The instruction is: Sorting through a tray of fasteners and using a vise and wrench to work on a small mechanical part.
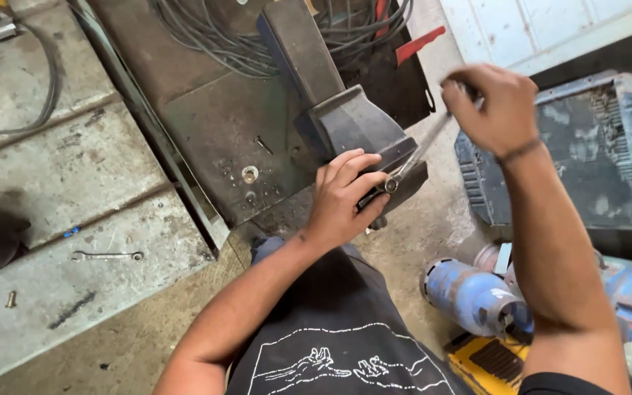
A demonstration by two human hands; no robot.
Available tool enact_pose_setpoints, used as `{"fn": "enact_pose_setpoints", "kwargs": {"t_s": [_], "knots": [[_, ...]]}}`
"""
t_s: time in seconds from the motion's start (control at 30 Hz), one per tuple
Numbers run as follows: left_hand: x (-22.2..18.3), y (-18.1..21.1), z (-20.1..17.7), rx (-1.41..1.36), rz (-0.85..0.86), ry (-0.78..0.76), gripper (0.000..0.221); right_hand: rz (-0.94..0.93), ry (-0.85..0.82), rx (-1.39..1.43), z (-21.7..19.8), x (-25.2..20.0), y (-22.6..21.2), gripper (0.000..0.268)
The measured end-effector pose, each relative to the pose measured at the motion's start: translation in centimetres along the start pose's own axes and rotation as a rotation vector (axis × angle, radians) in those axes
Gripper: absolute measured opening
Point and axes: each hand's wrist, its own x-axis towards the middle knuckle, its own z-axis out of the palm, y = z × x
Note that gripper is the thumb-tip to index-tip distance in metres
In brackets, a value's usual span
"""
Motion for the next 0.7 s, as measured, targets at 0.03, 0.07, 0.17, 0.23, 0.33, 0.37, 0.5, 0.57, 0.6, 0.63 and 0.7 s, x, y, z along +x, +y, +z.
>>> {"fn": "enact_pose_setpoints", "kwargs": {"t_s": [0.03, 0.07, 0.17, 0.23, 0.33, 0.37, 0.5, 0.57, 0.6, 0.63, 0.7], "knots": [[0.0, -0.2, 0.0, 0.000, 0.007, -0.002, 0.019, 0.002, 0.006, -0.003, -0.4, -2.2, -0.2, 0.037], [0.1, -0.4, 0.0, 0.000, 0.017, -0.007, 0.020, -0.004, 0.061, -0.014, -0.8, -4.3, -0.3, 0.037], [0.1, -0.6, 0.0, 0.009, 0.029, -0.016, 0.021, 0.023, 0.123, -0.041, -1.0, -10.8, -1.2, 0.040], [0.3, -0.8, 0.0, 0.017, 0.040, -0.021, 0.021, 0.058, 0.136, -0.061, -0.3, -15.9, -2.3, 0.042], [0.2, -1.1, -0.1, 0.017, 0.061, -0.057, 0.023, 0.114, 0.112, -0.039, 1.8, -23.8, -6.1, 0.029], [0.4, -1.2, -0.2, 0.037, 0.079, -0.068, 0.024, 0.188, 0.087, -0.034, 2.5, -25.7, -8.2, 0.026], [0.9, -1.3, -0.7, 0.089, 0.166, -0.090, 0.026, 0.056, 0.126, -0.009, 5.5, -27.3, -16.5, 0.043], [0.6, -1.4, -0.7, 0.098, 0.163, -0.114, 0.028, -0.013, 0.196, -0.062, 4.2, -23.7, -19.0, 0.035], [0.7, -1.5, -0.7, 0.117, 0.151, -0.120, 0.030, -0.105, 0.258, -0.113, 3.6, -21.6, -20.1, 0.032], [0.9, -1.5, -0.7, 0.115, 0.151, -0.123, 0.030, -0.101, 0.257, -0.113, 2.2, -20.2, -20.0, 0.032], [0.8, -1.5, -1.0, 0.126, 0.165, -0.144, 0.031, -0.336, 0.200, -0.291, -0.4, -17.4, -20.0, 0.023]]}}
